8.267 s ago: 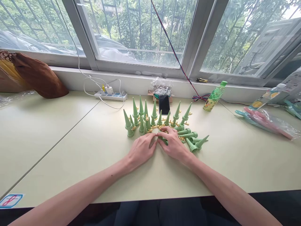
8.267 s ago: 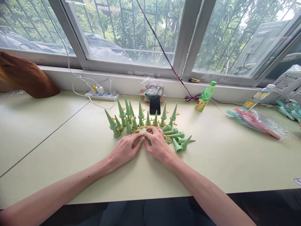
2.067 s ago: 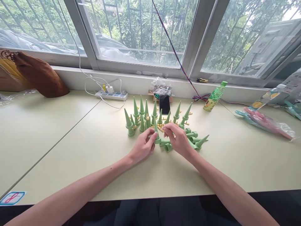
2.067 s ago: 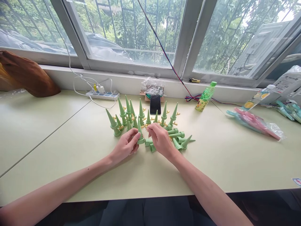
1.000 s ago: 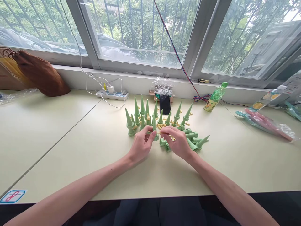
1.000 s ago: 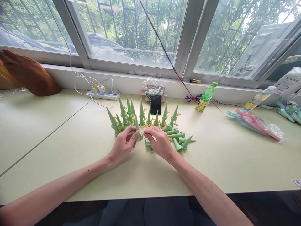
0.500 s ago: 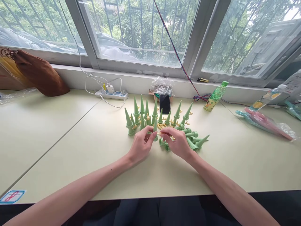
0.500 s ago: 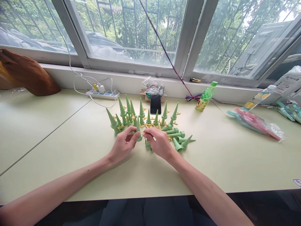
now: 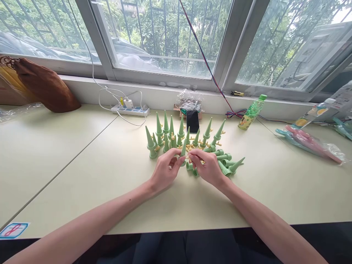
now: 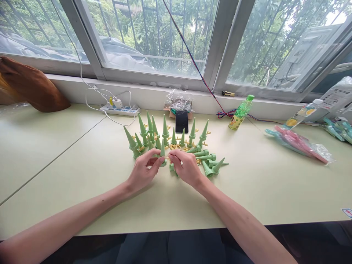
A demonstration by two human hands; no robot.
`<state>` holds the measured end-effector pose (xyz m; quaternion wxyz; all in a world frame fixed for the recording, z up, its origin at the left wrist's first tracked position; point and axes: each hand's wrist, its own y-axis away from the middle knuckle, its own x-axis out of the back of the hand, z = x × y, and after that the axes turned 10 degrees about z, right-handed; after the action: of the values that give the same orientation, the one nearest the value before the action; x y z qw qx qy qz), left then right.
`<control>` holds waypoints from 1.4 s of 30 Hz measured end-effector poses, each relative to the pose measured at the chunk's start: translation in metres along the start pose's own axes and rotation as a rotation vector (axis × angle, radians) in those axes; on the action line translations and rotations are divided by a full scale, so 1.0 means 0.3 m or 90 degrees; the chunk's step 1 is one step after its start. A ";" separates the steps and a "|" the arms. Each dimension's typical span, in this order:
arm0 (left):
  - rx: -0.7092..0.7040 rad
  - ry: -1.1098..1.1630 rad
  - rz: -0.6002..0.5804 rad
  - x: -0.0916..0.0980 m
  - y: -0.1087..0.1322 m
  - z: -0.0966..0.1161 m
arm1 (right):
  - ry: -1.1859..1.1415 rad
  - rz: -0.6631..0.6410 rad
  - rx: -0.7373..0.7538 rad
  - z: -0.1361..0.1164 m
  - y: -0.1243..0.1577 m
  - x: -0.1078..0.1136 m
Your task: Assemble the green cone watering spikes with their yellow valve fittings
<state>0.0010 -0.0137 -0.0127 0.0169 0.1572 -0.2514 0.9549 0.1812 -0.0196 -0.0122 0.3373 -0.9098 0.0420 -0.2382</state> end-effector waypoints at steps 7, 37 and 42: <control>-0.093 -0.024 0.004 0.003 0.000 -0.010 | -0.033 -0.005 -0.032 0.003 0.002 0.000; -0.184 0.009 0.025 -0.002 0.000 -0.029 | -0.002 0.008 -0.012 -0.004 0.007 -0.008; -0.273 -0.018 0.009 0.002 -0.002 -0.045 | 0.012 0.015 0.015 -0.008 0.005 -0.007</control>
<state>-0.0035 -0.0067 -0.0233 0.0396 0.1620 -0.4502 0.8772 0.1784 -0.0217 -0.0123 0.3501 -0.9030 0.0535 -0.2431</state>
